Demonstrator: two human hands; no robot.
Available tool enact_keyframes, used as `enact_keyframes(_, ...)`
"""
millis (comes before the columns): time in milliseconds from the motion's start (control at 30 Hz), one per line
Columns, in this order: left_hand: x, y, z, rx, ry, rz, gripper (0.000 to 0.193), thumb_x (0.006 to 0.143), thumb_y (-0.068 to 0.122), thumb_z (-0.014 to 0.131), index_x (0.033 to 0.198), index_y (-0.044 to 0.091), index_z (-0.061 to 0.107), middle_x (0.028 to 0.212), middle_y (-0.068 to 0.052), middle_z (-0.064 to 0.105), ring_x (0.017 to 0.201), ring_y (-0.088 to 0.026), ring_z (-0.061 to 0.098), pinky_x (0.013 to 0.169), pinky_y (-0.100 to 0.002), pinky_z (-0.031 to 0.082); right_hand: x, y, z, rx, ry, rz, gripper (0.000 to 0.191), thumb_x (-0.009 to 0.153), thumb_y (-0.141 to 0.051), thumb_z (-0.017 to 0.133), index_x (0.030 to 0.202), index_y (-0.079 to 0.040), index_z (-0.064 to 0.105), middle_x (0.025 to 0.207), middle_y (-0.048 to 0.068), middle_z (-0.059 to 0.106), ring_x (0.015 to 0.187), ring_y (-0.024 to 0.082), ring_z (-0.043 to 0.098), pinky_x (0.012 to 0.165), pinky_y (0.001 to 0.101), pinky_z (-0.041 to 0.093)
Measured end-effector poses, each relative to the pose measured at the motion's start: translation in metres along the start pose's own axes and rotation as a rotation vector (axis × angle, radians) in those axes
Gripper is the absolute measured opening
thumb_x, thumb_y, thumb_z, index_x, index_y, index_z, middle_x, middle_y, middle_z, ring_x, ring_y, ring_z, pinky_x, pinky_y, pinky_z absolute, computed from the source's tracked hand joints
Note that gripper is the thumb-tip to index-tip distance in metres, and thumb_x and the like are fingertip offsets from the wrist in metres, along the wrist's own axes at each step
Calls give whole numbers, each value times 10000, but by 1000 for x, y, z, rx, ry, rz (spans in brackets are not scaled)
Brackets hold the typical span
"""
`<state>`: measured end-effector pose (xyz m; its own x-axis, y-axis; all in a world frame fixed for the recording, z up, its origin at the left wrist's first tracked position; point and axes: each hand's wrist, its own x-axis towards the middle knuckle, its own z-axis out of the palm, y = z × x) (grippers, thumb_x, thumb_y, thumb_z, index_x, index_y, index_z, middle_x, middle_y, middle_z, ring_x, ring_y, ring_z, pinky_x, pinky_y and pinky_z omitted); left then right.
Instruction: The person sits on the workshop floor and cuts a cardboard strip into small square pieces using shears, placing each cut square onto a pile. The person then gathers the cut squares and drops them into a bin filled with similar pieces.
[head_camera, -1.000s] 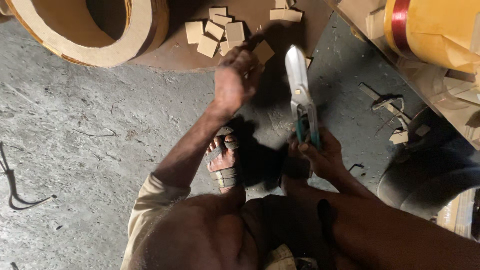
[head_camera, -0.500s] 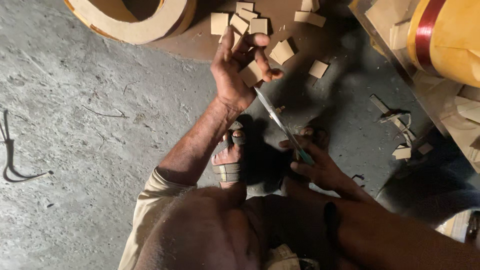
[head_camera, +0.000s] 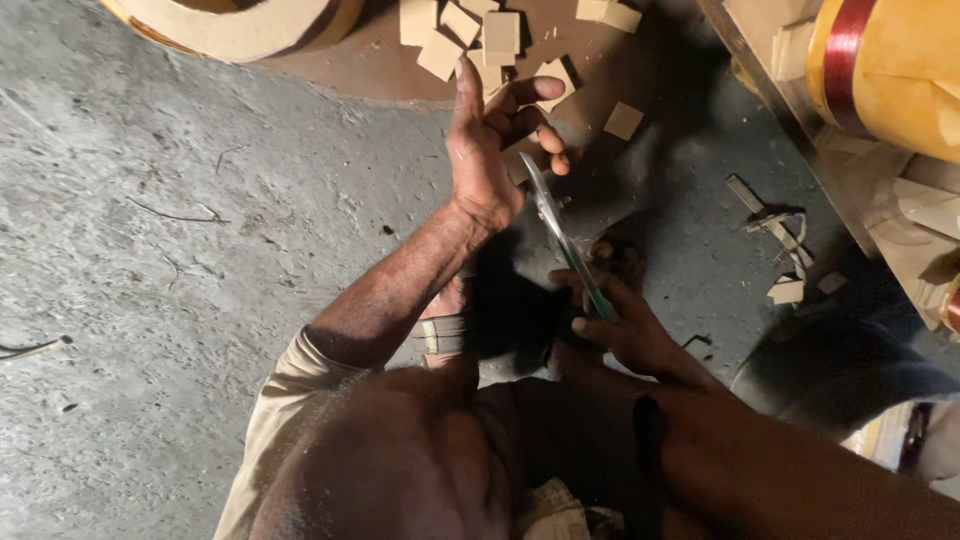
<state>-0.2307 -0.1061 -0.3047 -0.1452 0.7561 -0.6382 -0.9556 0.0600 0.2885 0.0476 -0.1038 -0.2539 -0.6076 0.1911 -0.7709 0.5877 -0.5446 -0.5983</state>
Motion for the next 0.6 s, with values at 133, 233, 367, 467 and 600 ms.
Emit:
enact_keyframes(133, -1, -12, -2, 19, -20, -7, 1018, 867, 871, 289, 1184, -32, 636, 724, -144, 576, 599, -274, 602, 691, -442, 571, -2, -1, -3, -60, -28, 11, 740, 769, -134, 743, 1485, -89, 559, 1094, -41, 487, 982, 111, 487, 912, 311, 460)
enact_keyframes(233, -2, -19, 0, -12, -27, -30, 1023, 857, 875, 300, 1182, -36, 631, 734, -152, 576, 612, -265, 600, 684, -440, 562, -6, -6, -6, 46, -93, -30, 745, 788, -138, 743, 1490, -74, 502, 1212, -79, 504, 1047, 85, 500, 949, 308, 464)
enact_keyframes(367, 0, -26, 4, -28, -22, -23, 1034, 866, 881, 320, 1153, -62, 632, 683, -142, 532, 566, -267, 578, 669, -444, 563, -8, -9, -10, 26, -126, -6, 839, 760, -117, 758, 1547, -92, 470, 852, -51, 448, 816, 83, 470, 858, 280, 429)
enact_keyframes(467, 2, -31, 4, -15, -31, -30, 1032, 875, 876, 331, 1139, -75, 636, 649, -137, 508, 545, -269, 567, 658, -439, 558, -7, -3, -12, 66, -125, 12, 836, 766, -71, 757, 1550, -100, 468, 793, -60, 430, 757, 72, 446, 781, 280, 410)
enact_keyframes(600, 4, -34, 4, 24, 6, -34, 1019, 861, 872, 331, 1111, -68, 637, 626, -143, 525, 524, -267, 562, 628, -432, 545, -3, 6, -8, -56, -61, -60, 707, 833, -20, 702, 1519, -66, 536, 839, -17, 485, 786, 99, 486, 797, 327, 454)
